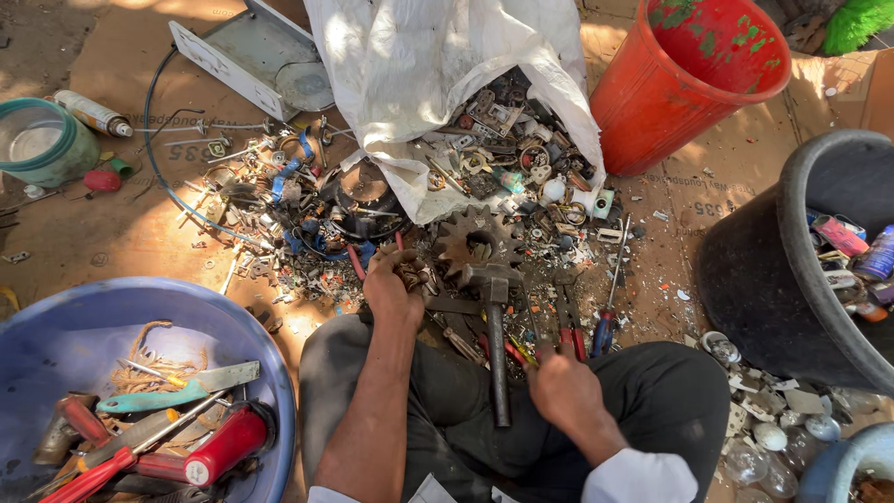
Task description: The person sits on the ground and uses a hammer and pliers to dismantle a metal lock mechanism. They repeatedly strike the lock to break it apart and use pliers to pull out internal components, working over a pile of scrap metal.
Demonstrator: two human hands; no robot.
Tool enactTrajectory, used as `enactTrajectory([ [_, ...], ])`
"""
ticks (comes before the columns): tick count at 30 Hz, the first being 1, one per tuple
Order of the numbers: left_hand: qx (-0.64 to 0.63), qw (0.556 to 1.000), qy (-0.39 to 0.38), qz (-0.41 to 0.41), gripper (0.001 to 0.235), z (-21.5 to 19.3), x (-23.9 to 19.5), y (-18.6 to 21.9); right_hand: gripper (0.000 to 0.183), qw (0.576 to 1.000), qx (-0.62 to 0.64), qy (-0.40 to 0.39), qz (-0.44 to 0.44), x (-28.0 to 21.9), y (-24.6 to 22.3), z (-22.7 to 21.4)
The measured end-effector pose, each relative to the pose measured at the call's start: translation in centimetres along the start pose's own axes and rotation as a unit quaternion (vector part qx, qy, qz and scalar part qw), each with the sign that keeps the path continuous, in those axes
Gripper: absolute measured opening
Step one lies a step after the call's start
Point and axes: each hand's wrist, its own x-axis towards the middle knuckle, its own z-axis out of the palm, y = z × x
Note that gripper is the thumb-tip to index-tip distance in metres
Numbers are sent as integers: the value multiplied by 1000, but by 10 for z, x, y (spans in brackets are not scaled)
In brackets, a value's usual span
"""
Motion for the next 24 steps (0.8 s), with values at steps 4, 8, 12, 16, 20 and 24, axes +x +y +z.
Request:
enactTrajectory([
  [4,-86,993,-79,-27,14,4,-8,9,36,997,44,-22,-65,9,-47,30],
  [8,-183,952,-221,-102,15,14,-19,11,27,981,-108,-71,-144,58,-90,76],
  [12,-244,909,-314,-125,17,9,-26,19,19,962,-171,-161,-138,87,-91,114],
  [16,-269,879,-372,-126,20,10,-27,21,17,953,-181,-187,-154,96,-89,117],
  [20,-282,876,-372,-118,21,11,-29,23,22,980,-125,-121,-98,78,-96,81],
  [24,-275,913,-286,-92,12,9,-23,21,27,990,120,-77,14,33,-63,31],
])
